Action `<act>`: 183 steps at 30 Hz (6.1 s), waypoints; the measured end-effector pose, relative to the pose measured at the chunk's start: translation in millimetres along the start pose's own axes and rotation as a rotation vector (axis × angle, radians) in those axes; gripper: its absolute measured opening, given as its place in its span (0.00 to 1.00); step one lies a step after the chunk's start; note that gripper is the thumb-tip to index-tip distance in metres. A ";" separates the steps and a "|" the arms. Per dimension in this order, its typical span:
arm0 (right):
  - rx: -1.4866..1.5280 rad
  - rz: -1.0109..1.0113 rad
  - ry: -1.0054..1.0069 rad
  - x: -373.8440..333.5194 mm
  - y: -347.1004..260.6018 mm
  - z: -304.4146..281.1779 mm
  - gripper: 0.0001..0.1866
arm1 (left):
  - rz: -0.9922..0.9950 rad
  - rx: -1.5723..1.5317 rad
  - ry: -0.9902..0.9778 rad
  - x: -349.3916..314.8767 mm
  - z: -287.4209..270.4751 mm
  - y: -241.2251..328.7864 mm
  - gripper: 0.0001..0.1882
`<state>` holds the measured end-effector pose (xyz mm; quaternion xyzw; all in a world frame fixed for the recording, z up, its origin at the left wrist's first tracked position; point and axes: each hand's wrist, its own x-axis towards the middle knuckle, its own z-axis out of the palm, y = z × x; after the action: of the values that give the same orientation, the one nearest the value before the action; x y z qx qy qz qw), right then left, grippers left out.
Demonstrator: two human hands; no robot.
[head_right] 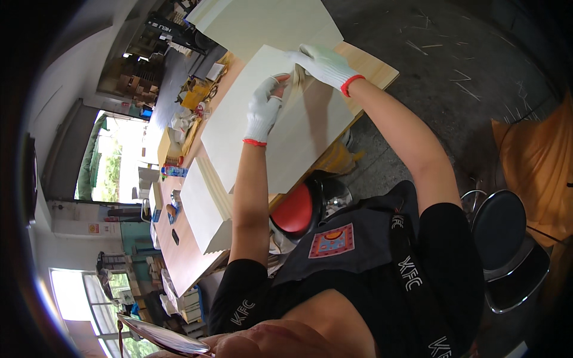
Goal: The person stacks several white rectangular boards by hand on a wooden table and then moves the stack to one side.
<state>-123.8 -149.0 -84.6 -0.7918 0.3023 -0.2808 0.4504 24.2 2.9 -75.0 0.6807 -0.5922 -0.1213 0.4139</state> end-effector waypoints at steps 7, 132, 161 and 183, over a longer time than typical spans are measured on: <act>0.053 -0.075 0.165 -13.8 8.4 10.7 0.30 | -0.046 -0.096 -0.062 -0.4 -3.9 10.5 0.18; 0.029 -0.155 0.271 -15.5 15.9 20.9 0.28 | -0.068 0.266 -0.049 0.8 3.9 11.6 0.12; -0.267 -0.048 0.046 -17.4 31.9 -13.9 0.29 | 0.018 0.279 0.117 -4.7 8.1 22.0 0.16; 0.048 -0.140 0.292 -8.8 34.0 25.0 0.35 | -0.146 0.095 -0.012 -2.4 7.1 29.8 0.22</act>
<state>-119.4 -143.0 -127.1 -0.7505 0.3019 -0.4307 0.4000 -2.1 3.3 -59.1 0.7404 -0.5484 -0.1269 0.3675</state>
